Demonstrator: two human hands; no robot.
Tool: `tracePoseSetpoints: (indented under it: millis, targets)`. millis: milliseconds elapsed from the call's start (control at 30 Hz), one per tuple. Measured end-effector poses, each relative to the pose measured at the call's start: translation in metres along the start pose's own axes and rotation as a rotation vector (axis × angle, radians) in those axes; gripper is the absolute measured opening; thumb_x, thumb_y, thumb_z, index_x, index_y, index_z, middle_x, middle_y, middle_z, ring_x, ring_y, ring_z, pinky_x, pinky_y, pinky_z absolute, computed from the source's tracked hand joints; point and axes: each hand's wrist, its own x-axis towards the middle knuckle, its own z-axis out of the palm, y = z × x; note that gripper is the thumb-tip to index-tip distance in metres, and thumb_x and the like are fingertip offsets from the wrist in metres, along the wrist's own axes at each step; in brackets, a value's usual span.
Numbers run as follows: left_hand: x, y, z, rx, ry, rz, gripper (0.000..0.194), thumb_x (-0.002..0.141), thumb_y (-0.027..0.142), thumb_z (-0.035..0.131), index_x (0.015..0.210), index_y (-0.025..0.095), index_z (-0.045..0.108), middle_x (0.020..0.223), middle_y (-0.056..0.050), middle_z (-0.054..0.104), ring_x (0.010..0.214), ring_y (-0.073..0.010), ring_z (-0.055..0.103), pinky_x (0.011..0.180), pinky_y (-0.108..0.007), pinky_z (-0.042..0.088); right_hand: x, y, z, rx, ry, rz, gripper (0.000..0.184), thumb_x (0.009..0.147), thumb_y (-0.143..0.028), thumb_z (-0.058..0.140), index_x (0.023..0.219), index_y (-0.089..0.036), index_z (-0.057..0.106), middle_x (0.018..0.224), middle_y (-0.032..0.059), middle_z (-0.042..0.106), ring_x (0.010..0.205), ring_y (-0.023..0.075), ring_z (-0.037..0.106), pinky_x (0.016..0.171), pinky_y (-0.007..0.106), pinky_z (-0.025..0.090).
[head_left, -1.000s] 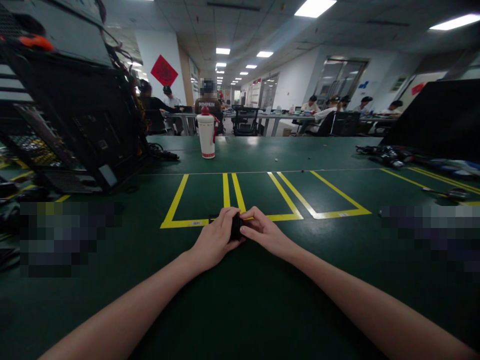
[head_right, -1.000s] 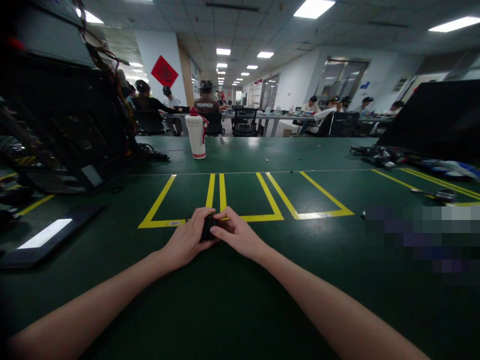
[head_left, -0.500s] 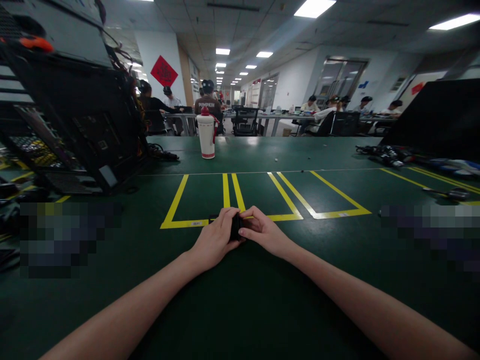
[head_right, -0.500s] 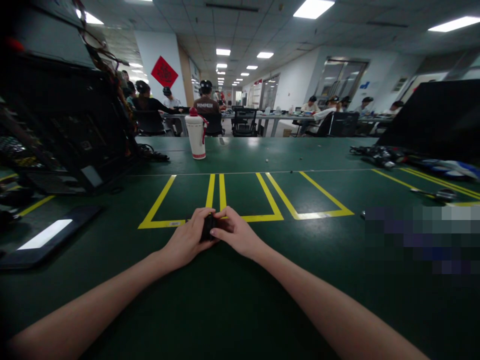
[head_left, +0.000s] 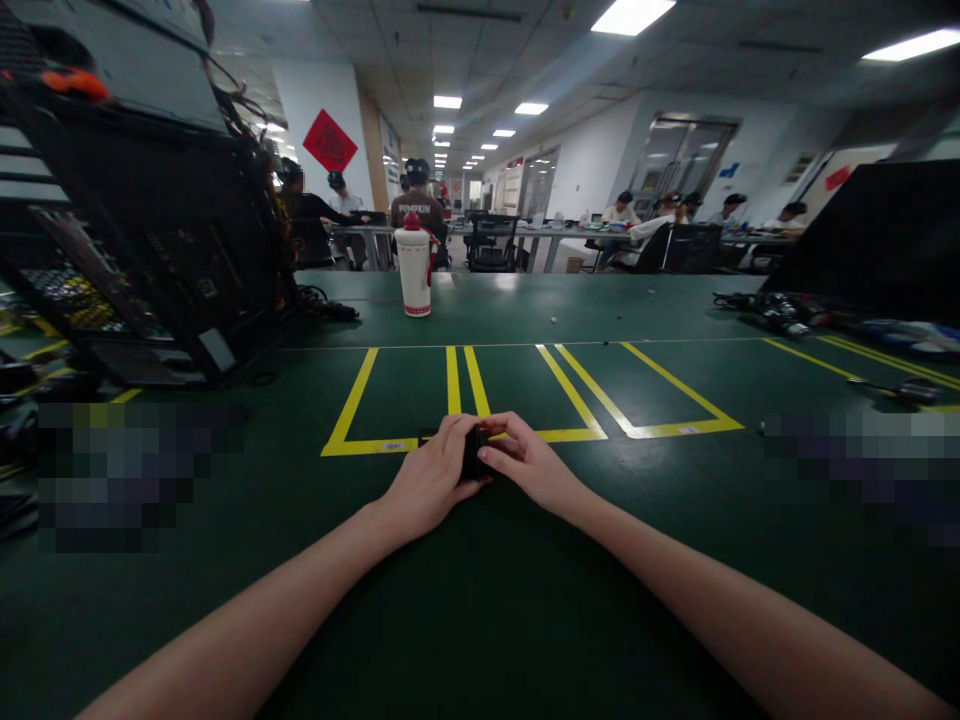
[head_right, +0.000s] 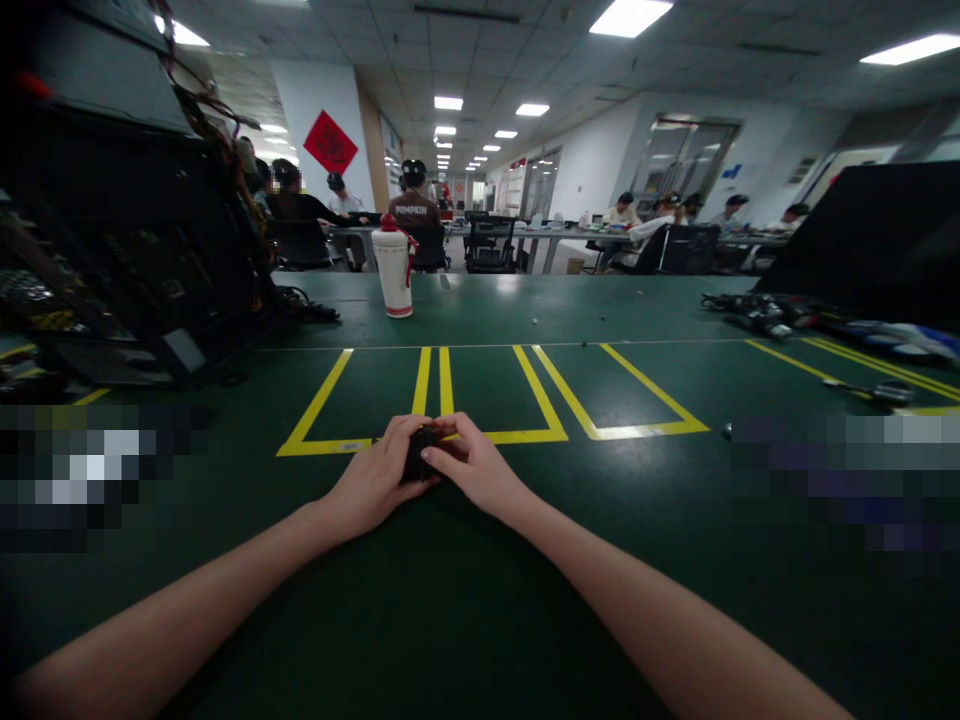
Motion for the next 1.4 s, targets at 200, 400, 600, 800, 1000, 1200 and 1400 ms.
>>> tracePoseSetpoints:
  millis: [200,400,600,800,1000,1200,1400]
  targets:
    - [-0.0013,0.0000,-0.0023,-0.006,-0.006,-0.012,0.056,0.074,0.025,0.056,0.118,0.022,0.022,0.120,-0.008,0.035,0.095,-0.0231,0.053,0.073,-0.039,0.049,-0.0014,-0.0021,-0.0026,0.068,-0.074,0.019,0.022,0.074,-0.023,0.056,0.092,-0.020,0.044,0.096,0.0011,0.052,0.095,0.0160,0.054,0.082,0.035,0.045]
    - [-0.0017,0.0005,-0.0021,-0.005,-0.008,-0.019,0.056,0.074,0.024,0.056,0.118,0.024,0.021,0.121,-0.007,0.035,0.096,-0.0241,0.053,0.073,-0.041,0.049,-0.0047,-0.0021,-0.0019,0.097,-0.091,0.005,0.024,0.074,-0.022,0.057,0.093,-0.021,0.043,0.096,0.0005,0.051,0.094,0.0140,0.054,0.081,0.032,0.046]
    - [-0.0017,0.0003,-0.0022,-0.006,-0.007,-0.012,0.056,0.074,0.025,0.056,0.119,0.023,0.022,0.122,-0.008,0.035,0.097,-0.0245,0.053,0.073,-0.040,0.049,-0.0035,-0.0041,0.0002,0.032,-0.021,0.009,0.017,0.076,-0.024,0.054,0.091,-0.022,0.045,0.095,0.0007,0.052,0.092,0.0152,0.054,0.078,0.033,0.047]
    - [-0.0009,0.0013,-0.0021,0.004,-0.001,-0.016,0.054,0.074,0.024,0.056,0.118,0.022,0.023,0.120,-0.009,0.036,0.096,-0.0243,0.053,0.071,-0.039,0.050,-0.0009,-0.0011,-0.0023,0.008,-0.027,0.038,0.023,0.076,-0.025,0.054,0.096,-0.021,0.044,0.100,0.0023,0.051,0.097,0.0168,0.053,0.083,0.036,0.045]
    - [-0.0012,0.0029,-0.0041,0.013,-0.005,-0.013,0.055,0.073,0.023,0.057,0.117,0.020,0.024,0.119,-0.009,0.037,0.094,-0.0231,0.054,0.072,-0.038,0.050,-0.0025,0.0004,-0.0032,0.078,-0.086,-0.001,0.027,0.072,-0.021,0.059,0.094,-0.021,0.043,0.097,0.0005,0.051,0.097,0.0152,0.053,0.085,0.034,0.044]
    - [-0.0019,0.0017,-0.0033,0.004,0.009,0.010,0.057,0.074,0.024,0.056,0.118,0.023,0.022,0.120,-0.008,0.036,0.098,-0.0239,0.052,0.073,-0.039,0.049,-0.0028,-0.0039,0.0000,0.015,-0.001,-0.021,0.014,0.076,-0.025,0.054,0.087,-0.021,0.046,0.090,-0.0004,0.051,0.088,0.0137,0.054,0.076,0.031,0.047]
    - [-0.0012,0.0006,-0.0012,-0.002,0.000,-0.008,0.056,0.074,0.025,0.056,0.118,0.023,0.022,0.121,-0.008,0.035,0.097,-0.0237,0.053,0.073,-0.039,0.049,-0.0014,-0.0043,-0.0015,-0.010,-0.004,0.020,0.021,0.077,-0.026,0.053,0.096,-0.022,0.045,0.098,0.0012,0.050,0.094,0.0154,0.053,0.080,0.034,0.046]
